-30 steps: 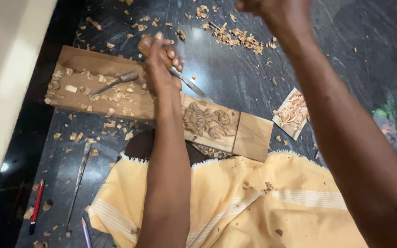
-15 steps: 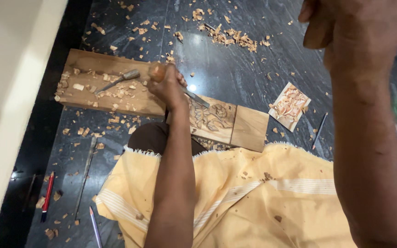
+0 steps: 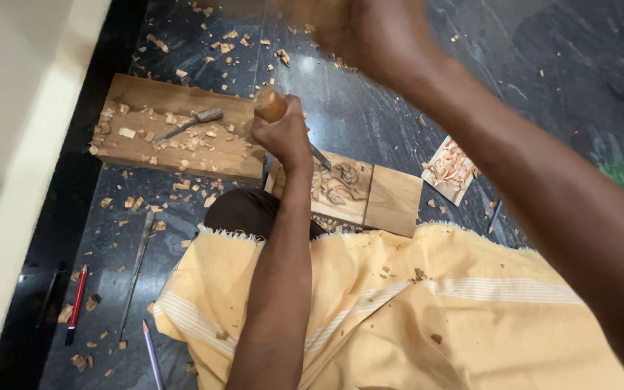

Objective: The person carves a design into a rectangular wooden block using a chisel and a wooden mallet. They repeatedly strike the chisel to remove wood shavings and refine the pattern.

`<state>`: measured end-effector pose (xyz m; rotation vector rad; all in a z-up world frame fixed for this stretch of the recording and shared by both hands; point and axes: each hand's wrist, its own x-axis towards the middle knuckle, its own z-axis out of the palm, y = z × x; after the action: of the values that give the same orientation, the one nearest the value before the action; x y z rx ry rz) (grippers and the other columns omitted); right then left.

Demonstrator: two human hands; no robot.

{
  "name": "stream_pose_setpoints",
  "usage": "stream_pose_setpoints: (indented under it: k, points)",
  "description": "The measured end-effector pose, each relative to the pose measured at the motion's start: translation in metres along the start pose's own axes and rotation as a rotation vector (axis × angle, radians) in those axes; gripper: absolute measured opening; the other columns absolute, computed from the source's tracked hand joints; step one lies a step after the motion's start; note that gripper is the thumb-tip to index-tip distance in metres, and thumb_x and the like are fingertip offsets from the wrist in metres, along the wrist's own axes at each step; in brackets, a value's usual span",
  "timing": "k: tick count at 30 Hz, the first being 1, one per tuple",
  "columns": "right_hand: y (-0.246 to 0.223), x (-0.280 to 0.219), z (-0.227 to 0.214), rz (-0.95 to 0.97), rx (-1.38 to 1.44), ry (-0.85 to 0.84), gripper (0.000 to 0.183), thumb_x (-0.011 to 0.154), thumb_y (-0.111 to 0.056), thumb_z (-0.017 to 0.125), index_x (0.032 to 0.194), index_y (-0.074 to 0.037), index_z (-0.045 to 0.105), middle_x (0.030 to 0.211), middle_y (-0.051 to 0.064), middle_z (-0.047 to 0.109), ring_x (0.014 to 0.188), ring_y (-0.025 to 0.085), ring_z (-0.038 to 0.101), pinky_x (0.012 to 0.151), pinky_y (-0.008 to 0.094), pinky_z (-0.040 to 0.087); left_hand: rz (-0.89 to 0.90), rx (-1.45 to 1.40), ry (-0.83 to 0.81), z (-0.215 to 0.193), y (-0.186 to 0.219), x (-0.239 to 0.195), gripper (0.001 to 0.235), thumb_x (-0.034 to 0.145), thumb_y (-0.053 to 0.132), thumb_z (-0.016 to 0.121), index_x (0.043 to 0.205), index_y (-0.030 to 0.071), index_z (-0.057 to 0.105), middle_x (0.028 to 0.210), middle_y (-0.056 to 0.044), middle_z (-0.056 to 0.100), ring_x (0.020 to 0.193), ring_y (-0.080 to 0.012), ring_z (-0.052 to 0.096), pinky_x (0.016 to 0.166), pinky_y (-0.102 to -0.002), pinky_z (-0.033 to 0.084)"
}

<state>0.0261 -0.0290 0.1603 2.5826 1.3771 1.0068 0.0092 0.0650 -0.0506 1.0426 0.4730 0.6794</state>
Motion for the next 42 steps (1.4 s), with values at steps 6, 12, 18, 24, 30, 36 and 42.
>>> stream_pose_setpoints:
  k: [6,12,18,24,30,36,42]
  points:
    - [0.006,0.003,0.065,0.286,0.101,-0.221,0.029,0.092,-0.018,0.082,0.113,-0.004,0.070,0.081,0.015,0.070,0.072,0.029,0.071,0.059,0.041,0.056,-0.223,-0.169,0.052,-0.008,0.005,0.006,0.011,0.079,-0.006,0.067,0.088,-0.001,0.062,0.063,-0.006,0.058,0.039,-0.0109,0.049,0.033,-0.027,0.039]
    - [-0.002,0.009,0.086,0.181,0.103,-0.341,0.034,0.083,-0.013,0.084,0.108,0.001,0.065,0.078,0.017,0.067,0.070,0.033,0.070,0.056,0.045,0.054,-0.261,-0.163,0.106,-0.011,0.000,0.006,0.009,0.079,-0.005,0.066,0.085,-0.005,0.061,0.060,-0.008,0.058,0.038,-0.0113,0.048,0.033,-0.027,0.040]
    - [-0.015,0.008,0.065,0.100,0.084,-0.168,0.032,0.083,-0.010,0.080,0.112,-0.004,0.068,0.080,0.018,0.069,0.074,0.038,0.069,0.066,0.049,0.053,-0.336,-0.176,0.148,-0.017,-0.014,0.006,0.008,0.079,-0.005,0.067,0.085,-0.005,0.062,0.059,-0.008,0.059,0.038,-0.0118,0.050,0.033,-0.027,0.041]
    - [-0.013,-0.036,0.040,0.558,0.168,-0.281,0.068,0.071,-0.011,0.090,0.133,-0.005,0.061,0.087,0.020,0.073,0.077,0.036,0.072,0.069,0.047,0.055,-0.455,-0.223,0.216,-0.008,-0.017,0.006,0.020,0.081,0.002,0.077,0.078,0.001,0.057,0.060,-0.005,0.058,0.041,-0.0117,0.049,0.035,-0.028,0.040]
    - [-0.025,-0.170,-0.014,1.355,0.582,0.025,0.058,0.072,-0.012,0.091,0.120,0.002,0.060,0.088,0.008,0.072,0.073,0.018,0.068,0.063,0.036,0.053,-0.534,-0.661,0.086,-0.018,0.022,0.022,0.023,0.088,0.016,0.077,0.076,0.009,0.058,0.060,0.000,0.052,0.045,-0.0106,0.048,0.042,-0.028,0.045]
    - [-0.099,-0.300,-0.035,1.750,0.609,-0.044,0.040,0.076,-0.012,0.088,0.105,0.003,0.065,0.070,0.010,0.065,0.049,0.016,0.052,0.040,0.035,0.037,-0.210,-0.448,-0.317,0.004,0.065,0.003,0.011,0.085,0.007,0.077,0.089,0.003,0.067,0.066,-0.005,0.062,0.050,-0.0133,0.059,0.044,-0.030,0.052]
    - [-0.140,-0.349,-0.009,1.925,0.890,0.201,0.034,0.072,-0.005,0.087,0.097,0.005,0.067,0.078,0.008,0.070,0.058,0.013,0.063,0.050,0.029,0.050,-0.052,-0.139,-0.785,0.051,0.059,-0.030,0.016,0.089,0.013,0.076,0.102,0.006,0.070,0.067,-0.002,0.065,0.046,-0.0087,0.059,0.037,-0.025,0.051]
